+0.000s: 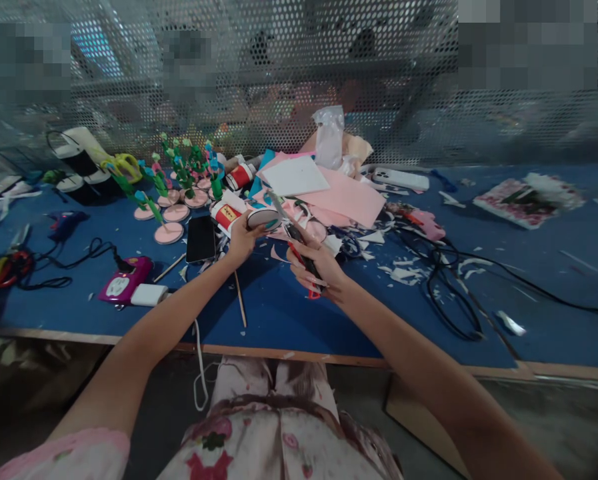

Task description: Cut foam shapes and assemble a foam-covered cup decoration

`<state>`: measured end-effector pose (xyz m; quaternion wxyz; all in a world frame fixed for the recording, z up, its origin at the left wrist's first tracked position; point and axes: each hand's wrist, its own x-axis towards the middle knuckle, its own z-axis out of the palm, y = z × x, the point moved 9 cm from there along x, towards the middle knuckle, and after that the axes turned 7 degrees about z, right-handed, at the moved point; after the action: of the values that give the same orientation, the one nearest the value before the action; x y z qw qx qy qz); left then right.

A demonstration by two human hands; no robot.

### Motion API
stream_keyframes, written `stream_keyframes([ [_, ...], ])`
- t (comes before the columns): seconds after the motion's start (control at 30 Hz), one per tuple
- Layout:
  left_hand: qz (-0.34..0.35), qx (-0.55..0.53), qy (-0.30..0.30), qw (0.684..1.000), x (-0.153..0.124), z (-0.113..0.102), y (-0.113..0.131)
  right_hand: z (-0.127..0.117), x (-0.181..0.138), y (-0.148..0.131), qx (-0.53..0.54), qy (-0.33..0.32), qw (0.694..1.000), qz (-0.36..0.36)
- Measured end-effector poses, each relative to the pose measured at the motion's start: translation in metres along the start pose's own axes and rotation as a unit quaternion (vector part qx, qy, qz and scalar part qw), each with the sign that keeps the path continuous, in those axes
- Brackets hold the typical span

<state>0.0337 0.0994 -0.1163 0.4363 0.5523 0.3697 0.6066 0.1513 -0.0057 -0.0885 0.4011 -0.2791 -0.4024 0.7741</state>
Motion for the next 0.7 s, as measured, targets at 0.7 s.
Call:
stream_keyframes([
  [0.7,0.057,0.138,-0.122,0.981,-0.016,0.027,0.015,0.000,0.000,0.003,-0.026,0.015,0.999,0.019],
])
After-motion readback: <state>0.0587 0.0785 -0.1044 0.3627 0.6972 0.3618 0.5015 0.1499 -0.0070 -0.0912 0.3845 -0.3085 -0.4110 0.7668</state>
